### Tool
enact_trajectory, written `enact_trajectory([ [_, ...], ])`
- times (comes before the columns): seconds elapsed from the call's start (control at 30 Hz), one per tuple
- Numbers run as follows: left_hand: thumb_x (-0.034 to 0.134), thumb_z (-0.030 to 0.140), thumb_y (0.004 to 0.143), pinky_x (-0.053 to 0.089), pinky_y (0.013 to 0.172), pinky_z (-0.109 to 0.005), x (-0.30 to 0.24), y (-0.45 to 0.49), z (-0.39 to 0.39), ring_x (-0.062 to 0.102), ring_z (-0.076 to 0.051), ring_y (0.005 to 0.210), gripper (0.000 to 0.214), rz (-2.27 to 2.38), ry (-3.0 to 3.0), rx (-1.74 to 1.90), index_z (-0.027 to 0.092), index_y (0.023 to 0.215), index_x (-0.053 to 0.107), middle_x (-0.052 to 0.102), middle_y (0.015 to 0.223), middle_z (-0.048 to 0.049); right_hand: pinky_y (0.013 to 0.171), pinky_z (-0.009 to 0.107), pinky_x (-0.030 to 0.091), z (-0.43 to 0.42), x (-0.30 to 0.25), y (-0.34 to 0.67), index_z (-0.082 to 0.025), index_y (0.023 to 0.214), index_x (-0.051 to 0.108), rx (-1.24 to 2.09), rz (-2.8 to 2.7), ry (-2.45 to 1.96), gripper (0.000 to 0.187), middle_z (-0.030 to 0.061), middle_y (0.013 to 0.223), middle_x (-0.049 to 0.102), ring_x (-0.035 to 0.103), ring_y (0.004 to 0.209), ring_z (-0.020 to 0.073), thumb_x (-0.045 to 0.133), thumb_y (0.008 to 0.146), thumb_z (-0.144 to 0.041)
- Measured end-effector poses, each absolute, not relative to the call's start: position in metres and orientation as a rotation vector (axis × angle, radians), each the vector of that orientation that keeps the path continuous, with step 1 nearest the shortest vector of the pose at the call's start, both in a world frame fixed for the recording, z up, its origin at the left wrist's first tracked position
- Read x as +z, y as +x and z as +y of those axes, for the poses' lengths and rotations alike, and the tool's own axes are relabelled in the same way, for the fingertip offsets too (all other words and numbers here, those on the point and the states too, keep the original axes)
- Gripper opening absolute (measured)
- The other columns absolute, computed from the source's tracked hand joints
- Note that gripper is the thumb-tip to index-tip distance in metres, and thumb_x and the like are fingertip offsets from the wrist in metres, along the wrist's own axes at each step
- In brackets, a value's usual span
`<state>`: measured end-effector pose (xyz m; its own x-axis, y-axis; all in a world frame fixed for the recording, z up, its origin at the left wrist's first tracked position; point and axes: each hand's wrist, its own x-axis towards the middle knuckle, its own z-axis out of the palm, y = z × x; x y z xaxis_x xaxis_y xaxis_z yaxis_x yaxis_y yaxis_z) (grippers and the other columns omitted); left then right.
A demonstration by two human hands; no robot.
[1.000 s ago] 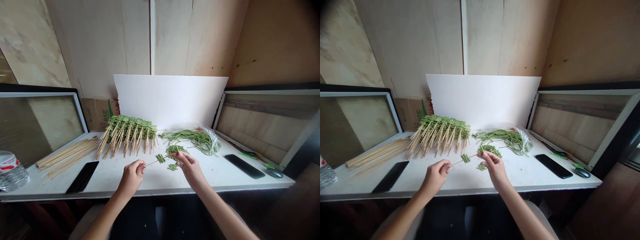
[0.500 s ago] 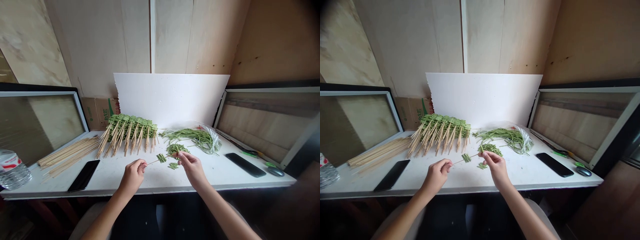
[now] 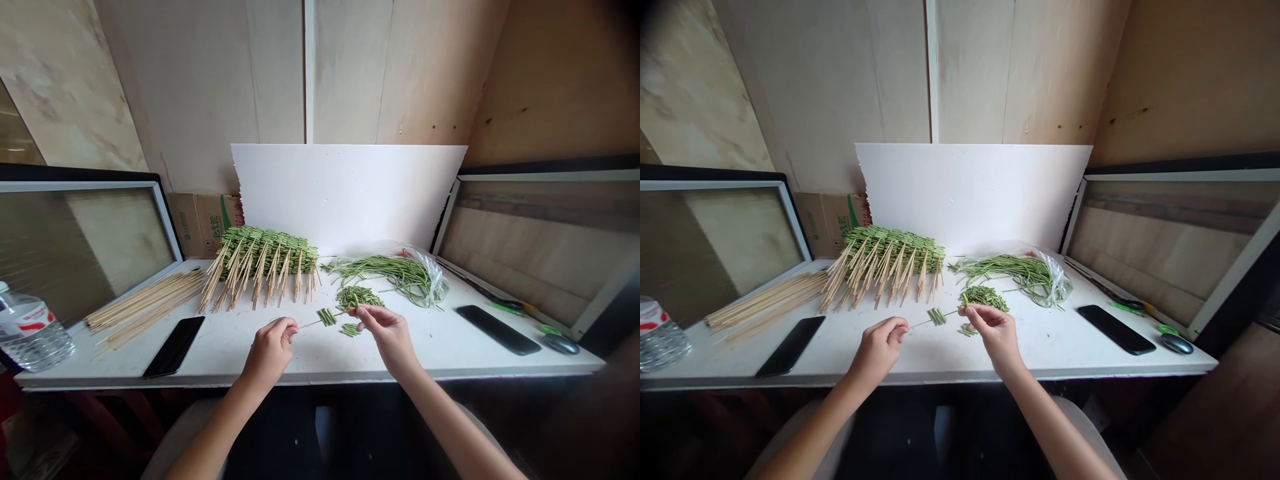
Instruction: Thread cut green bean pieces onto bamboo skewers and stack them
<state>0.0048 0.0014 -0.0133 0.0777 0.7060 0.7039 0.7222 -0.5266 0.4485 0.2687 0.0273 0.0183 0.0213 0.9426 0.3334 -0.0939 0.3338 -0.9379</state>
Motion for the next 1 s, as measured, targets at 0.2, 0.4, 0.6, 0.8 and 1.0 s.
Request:
enact_trajectory([
  [0.2,0.047,0.004,0.089,0.05,0.066,-0.024,-0.012,0.012,-0.003,0.065,-0.016,0.066,0.024,-1.459,-2.342,-1.493,0.02,0.085,0.065,0.067,0.072,-0.002,0.072,0.039,0.059,0.023,0.008,0.256,-0.024,0.077,0.082,1.004,-1.337,-0.892,0.029,0.0085,0.089,0.08,0.073,0.09,0.0294,0.082,0.075,-0.053],
  [0.4,0.046,0.002,0.088,0.052,0.066,-0.024,-0.003,0.012,-0.007,0.065,-0.015,0.065,0.025,-1.469,-2.314,-1.533,0.019,0.085,0.065,0.068,0.072,-0.0022,0.075,0.037,0.058,0.019,0.001,0.244,-0.023,0.078,0.081,1.024,-1.345,-0.9,0.028,0.0083,0.096,0.078,0.07,0.082,0.0242,0.081,0.077,-0.05],
  [0.6,0.047,0.002,0.088,0.052,0.067,-0.024,-0.002,0.009,-0.005,0.065,-0.016,0.068,0.025,-1.475,-2.358,-1.466,0.02,0.085,0.065,0.069,0.075,-0.0026,0.077,0.037,0.057,0.022,0.0,0.247,-0.023,0.079,0.081,1.046,-1.357,-0.901,0.026,0.0079,0.095,0.079,0.071,0.083,0.0241,0.082,0.076,-0.049],
  [0.8,0.048,0.006,0.091,0.048,0.065,-0.024,-0.005,0.009,-0.004,0.063,-0.015,0.065,0.023,-1.509,-2.365,-1.471,0.02,0.083,0.064,0.065,0.07,-0.0014,0.073,0.035,0.058,0.022,-0.002,0.245,-0.022,0.078,0.08,1.054,-1.36,-0.9,0.026,0.0084,0.096,0.078,0.07,0.086,0.025,0.083,0.075,-0.048],
  [1.0,0.047,0.011,0.094,0.045,0.063,-0.023,-0.005,0.005,0.002,0.059,-0.014,0.06,0.021,-1.613,-2.347,-1.517,0.019,0.082,0.063,0.06,0.064,0.001,0.078,0.043,0.059,0.038,0.001,0.267,-0.026,0.104,0.079,0.952,-1.633,-0.903,0.03,0.0096,0.117,0.075,0.069,0.098,0.029,0.065,0.09,-0.048],
])
